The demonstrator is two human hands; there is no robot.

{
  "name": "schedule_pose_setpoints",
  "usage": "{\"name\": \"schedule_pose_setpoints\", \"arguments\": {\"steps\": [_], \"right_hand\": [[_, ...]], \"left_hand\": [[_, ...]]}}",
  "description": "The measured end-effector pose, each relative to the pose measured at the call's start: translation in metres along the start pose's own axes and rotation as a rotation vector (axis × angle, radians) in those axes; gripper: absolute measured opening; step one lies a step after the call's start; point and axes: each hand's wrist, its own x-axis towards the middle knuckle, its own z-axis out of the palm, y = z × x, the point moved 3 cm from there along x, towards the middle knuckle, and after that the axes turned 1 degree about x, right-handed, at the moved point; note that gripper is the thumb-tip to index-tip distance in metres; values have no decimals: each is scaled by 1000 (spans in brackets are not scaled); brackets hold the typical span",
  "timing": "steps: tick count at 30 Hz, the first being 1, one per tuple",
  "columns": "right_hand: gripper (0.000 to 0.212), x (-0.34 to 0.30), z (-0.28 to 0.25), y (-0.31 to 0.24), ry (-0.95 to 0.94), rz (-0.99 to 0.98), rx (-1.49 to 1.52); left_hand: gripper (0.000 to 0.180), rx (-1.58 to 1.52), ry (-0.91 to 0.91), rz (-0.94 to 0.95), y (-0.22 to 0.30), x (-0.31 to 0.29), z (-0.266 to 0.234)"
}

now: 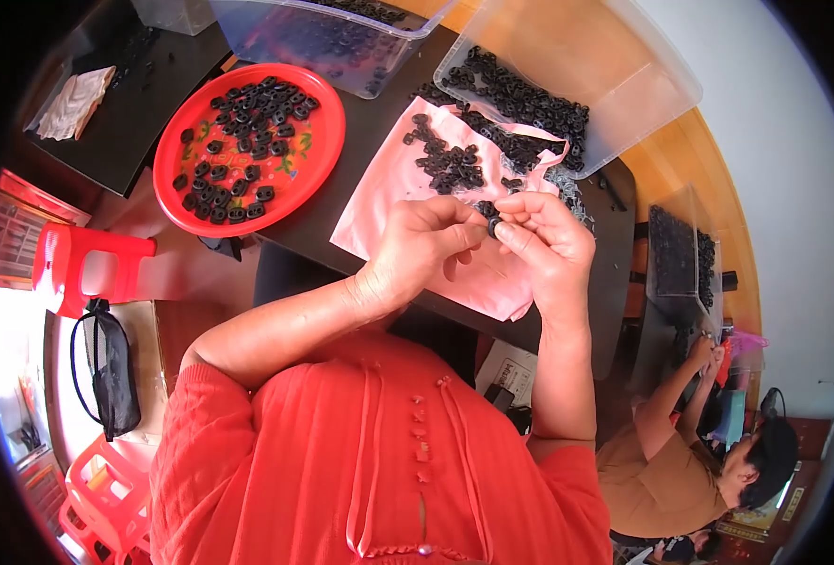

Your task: The person assembles small black plastic components by hand at a workstation.

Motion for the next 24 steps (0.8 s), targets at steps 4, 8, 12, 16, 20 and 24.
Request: {"name": "schedule_pose_setpoints", "arguments": {"steps": [4, 8, 12, 16, 20, 24], "right_hand": [[20, -1, 4, 0, -2, -13, -31], [20, -1, 5, 0, -12, -38, -30], [21, -1, 7, -1, -39, -22, 11], [22, -1, 7, 2, -58, -41, 6], [23, -1, 10, 2, -45, -17, 29], [23, 1, 9, 7, -48, 23, 111]], "left_hand": [[13, -29, 5, -7, 1, -1, -3], [12, -17, 4, -31, 0, -2, -6], [12, 15, -1, -36, 3, -4, -6], [12, 41, 1, -39, 6, -3, -5], [12, 31, 6, -20, 3, -3, -6], [15, 35, -8, 9, 2, -2, -7]]}}
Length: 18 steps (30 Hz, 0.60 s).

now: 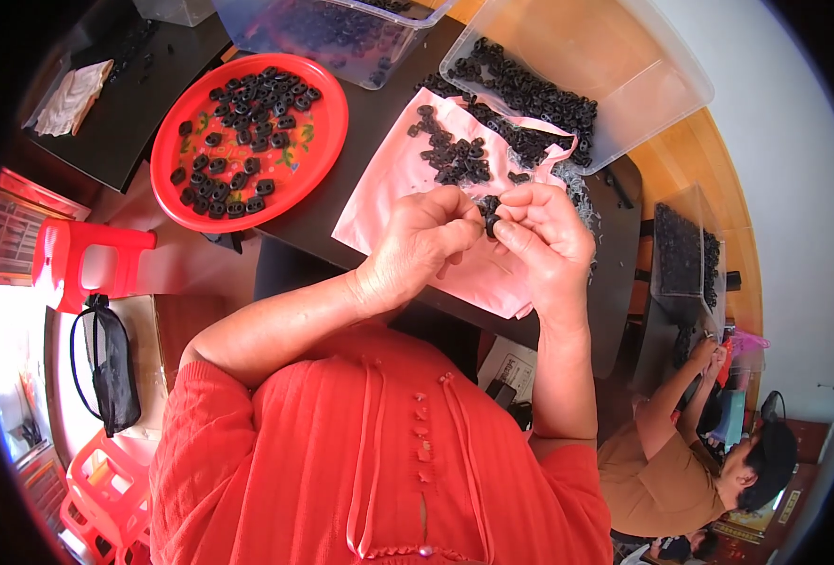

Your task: The person assembles small black plastic components by hand at a workstation.

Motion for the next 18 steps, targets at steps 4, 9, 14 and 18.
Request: {"name": "schedule_pose_setpoints", "arguments": {"steps": [4, 9, 14, 18], "right_hand": [[23, 1, -2, -2, 14, -13, 9], [24, -1, 0, -5, 30, -31, -26], [24, -1, 0, -4, 5, -68, -22], [25, -1, 1, -4, 1, -55, -35]], "left_hand": [[14, -38, 12, -36, -5, 0, -2], [14, -14, 9, -24, -1, -3, 1], [15, -1, 0, -22, -1, -4, 2], [13, -29, 9, -58, 1, -4, -1]]}}
